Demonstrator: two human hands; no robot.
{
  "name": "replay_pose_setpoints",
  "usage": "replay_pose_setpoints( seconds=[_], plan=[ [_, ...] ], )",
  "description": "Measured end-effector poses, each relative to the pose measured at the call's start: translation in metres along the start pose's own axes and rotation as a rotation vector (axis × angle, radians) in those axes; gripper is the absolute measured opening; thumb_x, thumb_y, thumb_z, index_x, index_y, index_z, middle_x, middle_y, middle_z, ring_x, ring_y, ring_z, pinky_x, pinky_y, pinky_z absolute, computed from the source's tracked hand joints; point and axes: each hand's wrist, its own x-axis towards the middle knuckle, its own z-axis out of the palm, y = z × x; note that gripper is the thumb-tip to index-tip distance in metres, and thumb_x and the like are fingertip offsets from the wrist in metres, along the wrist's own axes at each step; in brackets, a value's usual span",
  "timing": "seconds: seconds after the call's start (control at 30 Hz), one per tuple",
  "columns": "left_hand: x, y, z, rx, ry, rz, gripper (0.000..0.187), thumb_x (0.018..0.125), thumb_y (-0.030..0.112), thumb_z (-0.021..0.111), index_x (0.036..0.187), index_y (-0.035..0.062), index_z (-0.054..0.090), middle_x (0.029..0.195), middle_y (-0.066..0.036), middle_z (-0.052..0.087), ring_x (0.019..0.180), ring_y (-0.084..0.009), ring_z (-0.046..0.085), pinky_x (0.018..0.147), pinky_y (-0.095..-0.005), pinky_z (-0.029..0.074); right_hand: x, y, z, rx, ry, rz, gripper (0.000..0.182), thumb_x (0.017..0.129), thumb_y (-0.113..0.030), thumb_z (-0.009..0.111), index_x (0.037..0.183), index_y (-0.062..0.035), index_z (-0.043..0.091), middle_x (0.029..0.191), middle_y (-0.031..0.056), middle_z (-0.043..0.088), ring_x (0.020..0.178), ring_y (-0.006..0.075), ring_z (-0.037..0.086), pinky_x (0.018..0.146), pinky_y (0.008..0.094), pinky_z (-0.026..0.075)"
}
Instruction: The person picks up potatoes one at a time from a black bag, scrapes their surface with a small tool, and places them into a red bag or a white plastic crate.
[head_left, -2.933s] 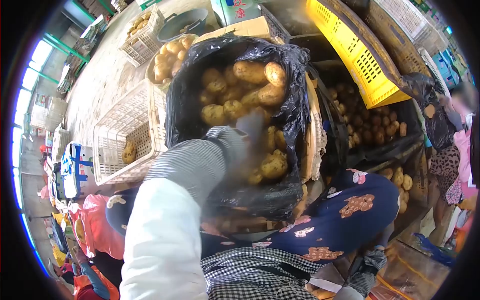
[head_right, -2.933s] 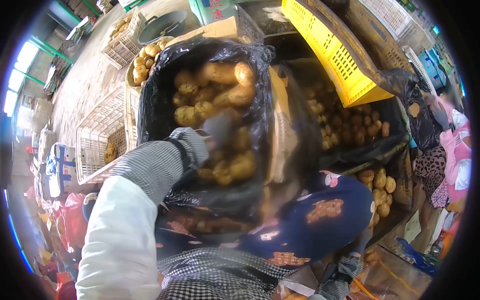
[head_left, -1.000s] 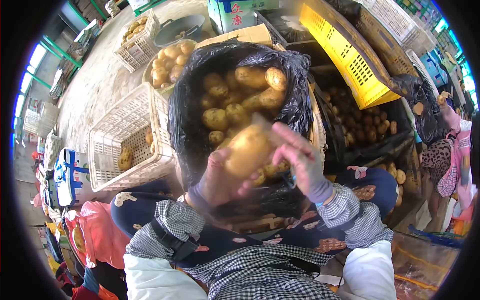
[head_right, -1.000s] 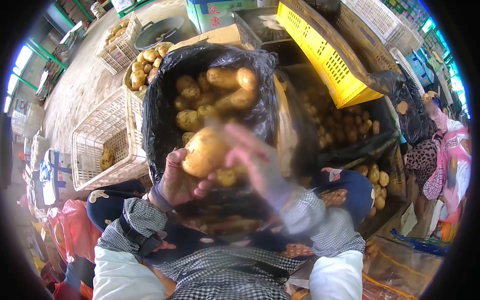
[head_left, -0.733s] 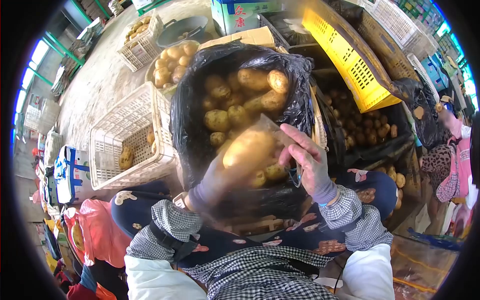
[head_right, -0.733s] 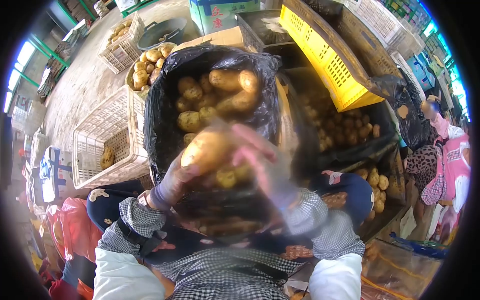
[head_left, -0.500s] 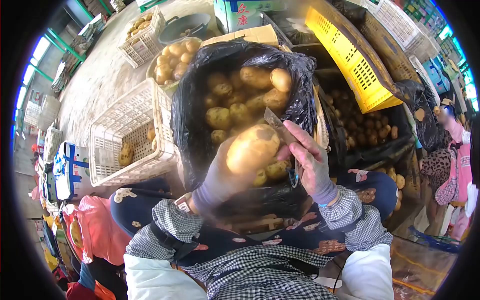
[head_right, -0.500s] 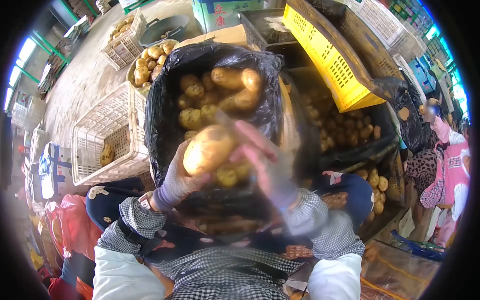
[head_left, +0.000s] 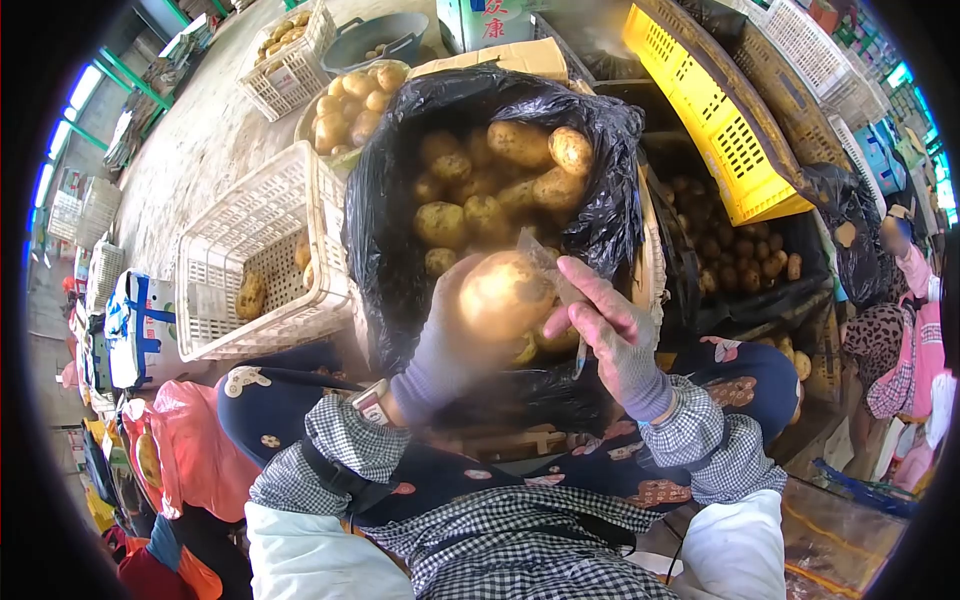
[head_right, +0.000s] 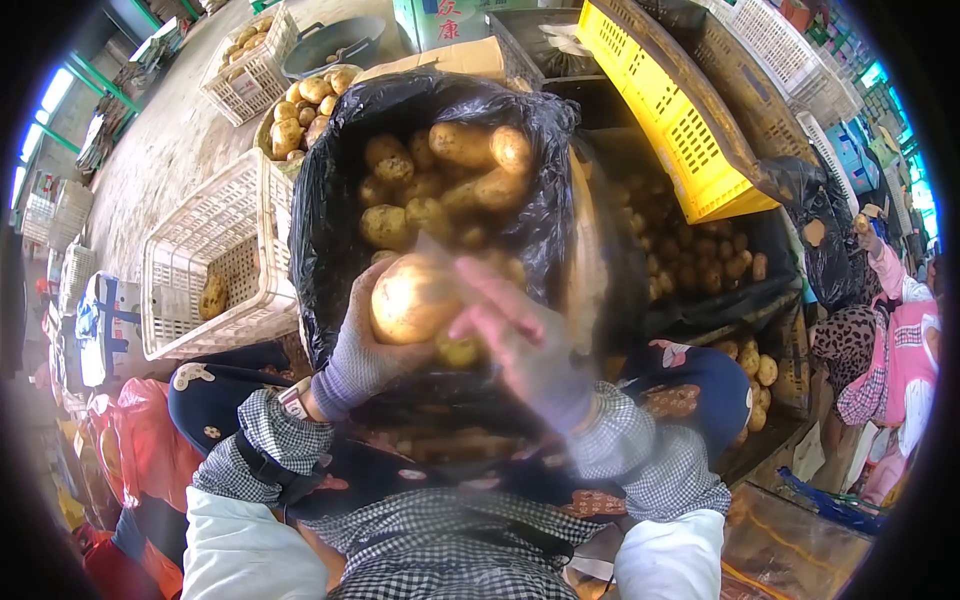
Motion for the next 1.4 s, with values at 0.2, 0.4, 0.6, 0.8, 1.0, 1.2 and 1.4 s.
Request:
replay_pose_setpoints(
  seconds=[0.2, 0.4, 0.6, 0.8, 1.0, 1.2, 1.4],
  plan=[
    [-0.008, -0.027, 0.003, 0.176, 0.032, -0.039, 0.094, 0.068, 0.006, 0.085, 0.143, 0.0023, 0.028, 0.134, -0.015, 0.047, 0.123, -0.0232, 0.050, 0.105, -0.0360, 0.044, -0.003, 0.009, 0.001, -0.046, -0.094, 0.062, 0.043, 0.098, -0.006, 0.051, 0.140, 0.0013, 0.049, 0.132, 0.0125, 0.056, 0.088, 0.0157, 0.064, 0.083, 0.0270, 0.051],
    [-0.011, -0.028, 0.008, 0.355, 0.104, 0.016, 0.095, 0.065, 0.007, 0.087, 0.141, 0.0008, 0.030, 0.131, -0.014, 0.047, 0.123, -0.0239, 0.050, 0.105, -0.0360, 0.043, -0.008, 0.008, 0.013, 0.075, -0.084, -0.011, 0.041, 0.098, -0.002, 0.049, 0.139, 0.0000, 0.050, 0.131, 0.0131, 0.056, 0.089, 0.0155, 0.065, 0.083, 0.0283, 0.053],
    [-0.006, -0.013, 0.004, 0.409, 0.164, 0.021, 0.095, 0.060, 0.007, 0.086, 0.139, -0.0002, 0.033, 0.132, -0.016, 0.044, 0.123, -0.0262, 0.049, 0.105, -0.0374, 0.043, 0.001, -0.007, -0.008, -0.031, 0.086, -0.053, 0.043, 0.097, 0.000, 0.045, 0.141, 0.0033, 0.046, 0.118, 0.0134, 0.065, 0.084, 0.0154, 0.065, 0.082, 0.0287, 0.053],
    [0.000, 0.003, 0.002, 0.459, 0.092, 0.171, 0.093, 0.062, 0.005, 0.085, 0.139, 0.0004, 0.032, 0.129, -0.016, 0.044, 0.122, -0.0261, 0.050, 0.103, -0.0374, 0.045, -0.001, -0.010, 0.001, -0.056, -0.074, -0.116, 0.041, 0.097, -0.002, 0.047, 0.137, 0.0049, 0.050, 0.127, 0.0146, 0.061, 0.088, 0.0163, 0.066, 0.085, 0.0301, 0.053],
    [-0.002, 0.000, 0.001, 0.273, 0.046, 0.095, 0.093, 0.065, 0.004, 0.086, 0.140, 0.0008, 0.030, 0.131, -0.015, 0.045, 0.122, -0.0247, 0.050, 0.104, -0.0379, 0.044, 0.001, -0.008, 0.003, 0.060, -0.030, -0.170, 0.038, 0.099, -0.002, 0.046, 0.136, 0.0050, 0.050, 0.129, 0.0153, 0.060, 0.091, 0.0183, 0.067, 0.085, 0.0306, 0.055],
    [-0.009, -0.012, 0.008, -0.004, 0.087, -0.095, 0.093, 0.067, 0.005, 0.086, 0.141, 0.0009, 0.029, 0.132, -0.015, 0.047, 0.123, -0.0235, 0.050, 0.104, -0.0372, 0.044, -0.002, 0.018, -0.001, -0.181, -0.138, -0.279, 0.035, 0.098, -0.002, 0.050, 0.133, 0.0029, 0.055, 0.130, 0.0159, 0.059, 0.090, 0.0185, 0.067, 0.084, 0.0301, 0.055],
    [-0.009, -0.016, 0.001, 0.384, 0.151, 0.042, 0.089, 0.066, 0.005, 0.084, 0.139, 0.0017, 0.035, 0.131, -0.016, 0.046, 0.122, -0.0261, 0.051, 0.104, -0.0379, 0.044, -0.001, 0.013, 0.006, -0.090, -0.017, -0.265, 0.035, 0.098, -0.002, 0.049, 0.132, 0.0031, 0.055, 0.138, 0.0148, 0.054, 0.088, 0.0191, 0.067, 0.088, 0.0314, 0.053]
  ],
)
